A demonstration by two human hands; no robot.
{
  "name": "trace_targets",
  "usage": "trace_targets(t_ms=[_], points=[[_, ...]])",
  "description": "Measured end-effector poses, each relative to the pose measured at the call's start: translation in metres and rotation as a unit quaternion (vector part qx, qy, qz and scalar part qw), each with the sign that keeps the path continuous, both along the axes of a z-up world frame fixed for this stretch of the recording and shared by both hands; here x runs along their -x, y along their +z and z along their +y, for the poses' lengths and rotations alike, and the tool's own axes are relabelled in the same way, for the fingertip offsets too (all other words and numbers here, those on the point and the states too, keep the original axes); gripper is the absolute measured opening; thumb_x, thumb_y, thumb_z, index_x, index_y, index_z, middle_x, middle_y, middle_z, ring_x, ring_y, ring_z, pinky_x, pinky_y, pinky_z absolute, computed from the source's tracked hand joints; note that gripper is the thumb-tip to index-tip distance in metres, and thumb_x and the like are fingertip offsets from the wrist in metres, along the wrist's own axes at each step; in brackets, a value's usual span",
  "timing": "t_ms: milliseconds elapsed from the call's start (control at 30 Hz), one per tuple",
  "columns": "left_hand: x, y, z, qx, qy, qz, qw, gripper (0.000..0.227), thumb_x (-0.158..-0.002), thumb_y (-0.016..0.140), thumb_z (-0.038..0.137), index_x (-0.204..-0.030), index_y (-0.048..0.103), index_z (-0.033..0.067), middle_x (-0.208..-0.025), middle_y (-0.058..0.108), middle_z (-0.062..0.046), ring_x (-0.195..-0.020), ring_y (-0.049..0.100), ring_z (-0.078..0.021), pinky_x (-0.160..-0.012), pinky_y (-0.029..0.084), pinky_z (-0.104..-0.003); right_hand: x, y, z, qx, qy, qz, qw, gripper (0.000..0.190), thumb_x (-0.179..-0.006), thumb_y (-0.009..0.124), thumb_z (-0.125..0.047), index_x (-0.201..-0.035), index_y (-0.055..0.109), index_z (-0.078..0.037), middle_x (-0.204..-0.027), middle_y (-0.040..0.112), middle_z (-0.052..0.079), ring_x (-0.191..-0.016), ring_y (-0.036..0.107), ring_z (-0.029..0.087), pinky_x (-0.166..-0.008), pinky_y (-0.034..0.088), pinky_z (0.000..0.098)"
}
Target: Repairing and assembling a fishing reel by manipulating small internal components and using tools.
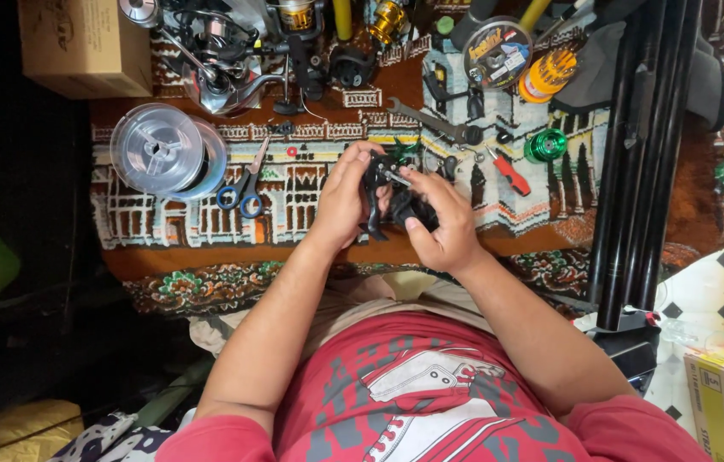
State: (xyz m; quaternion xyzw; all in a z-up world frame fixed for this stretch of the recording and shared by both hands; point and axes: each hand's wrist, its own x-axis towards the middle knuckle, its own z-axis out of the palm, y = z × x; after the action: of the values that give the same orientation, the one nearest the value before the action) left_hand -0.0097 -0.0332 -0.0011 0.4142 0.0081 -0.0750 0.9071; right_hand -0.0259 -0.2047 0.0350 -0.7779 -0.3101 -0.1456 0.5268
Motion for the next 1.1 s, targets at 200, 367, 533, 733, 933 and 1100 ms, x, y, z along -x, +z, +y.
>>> trace_targets(t_ms=[200, 367, 533, 733, 933, 1100], points=[[0.001, 0.005, 0.001, -0.006, -0.002, 0.007, 1.000, 0.028, -0.110, 0.037, 0.029, -0.120, 0.051, 0.0063, -0.064, 0.041, -0.006, -0.053, 0.055, -0.0210, -0.044, 0.047, -0.031, -0.001, 0.003, 0.002, -0.011, 0.007, 0.000, 1.000, 0.054, -0.087, 0.064, -0.023, -0.132, 0.065, 0.007, -0.100, 0.069, 0.020, -0.081, 0.064, 0.033, -0.074, 0.054, 0.0432], [0.001, 0.002, -0.003, -0.003, 0.020, -0.002, 1.000, 0.027, -0.110, 0.037, 0.028, -0.120, 0.050, 0.0061, -0.067, 0.044, -0.007, -0.056, 0.057, -0.0206, -0.049, 0.050, -0.030, -0.005, -0.010, -0.004, -0.029, -0.008, 0.021, 0.999, 0.048, -0.088, 0.059, -0.015, -0.131, 0.065, 0.005, -0.102, 0.068, 0.018, -0.082, 0.063, 0.029, -0.076, 0.054, 0.0408], [0.007, 0.005, -0.008, -0.007, 0.062, -0.016, 0.998, 0.020, -0.110, 0.040, 0.020, -0.121, 0.048, 0.0061, -0.086, 0.051, -0.010, -0.074, 0.065, -0.0188, -0.066, 0.062, -0.033, -0.009, 0.010, -0.005, -0.106, -0.080, 0.088, 0.987, 0.042, -0.096, 0.050, -0.005, -0.138, 0.052, 0.003, -0.119, 0.061, 0.019, -0.093, 0.064, 0.025, -0.086, 0.058, 0.0393], [0.014, 0.003, -0.011, -0.121, 0.082, -0.110, 0.983, 0.021, -0.107, 0.048, 0.012, -0.125, 0.046, 0.0026, -0.092, 0.063, -0.019, -0.081, 0.074, -0.0259, -0.066, 0.065, -0.035, -0.009, 0.016, -0.008, -0.151, -0.063, 0.125, 0.979, 0.037, -0.103, 0.053, -0.006, -0.137, 0.051, 0.008, -0.123, 0.065, 0.020, -0.102, 0.071, 0.027, -0.087, 0.061, 0.0394], [0.024, 0.010, -0.015, -0.165, 0.144, -0.161, 0.962, 0.024, -0.101, 0.061, 0.007, -0.122, 0.052, -0.0007, -0.091, 0.066, -0.016, -0.076, 0.074, -0.0221, -0.060, 0.065, -0.033, -0.021, -0.005, -0.022, -0.293, 0.006, 0.310, 0.904, 0.045, -0.104, 0.052, -0.014, -0.145, 0.050, 0.005, -0.123, 0.067, 0.020, -0.098, 0.075, 0.030, -0.081, 0.067, 0.0359], [0.032, 0.035, -0.015, -0.244, 0.183, -0.179, 0.935, 0.026, -0.095, 0.070, 0.006, -0.118, 0.060, -0.0011, -0.080, 0.069, -0.015, -0.069, 0.072, -0.0209, -0.054, 0.063, -0.031, -0.022, 0.001, -0.028, -0.338, 0.037, 0.370, 0.865, 0.049, -0.102, 0.051, -0.016, -0.148, 0.049, 0.004, -0.119, 0.071, 0.025, -0.099, 0.076, 0.032, -0.083, 0.065, 0.0374]])
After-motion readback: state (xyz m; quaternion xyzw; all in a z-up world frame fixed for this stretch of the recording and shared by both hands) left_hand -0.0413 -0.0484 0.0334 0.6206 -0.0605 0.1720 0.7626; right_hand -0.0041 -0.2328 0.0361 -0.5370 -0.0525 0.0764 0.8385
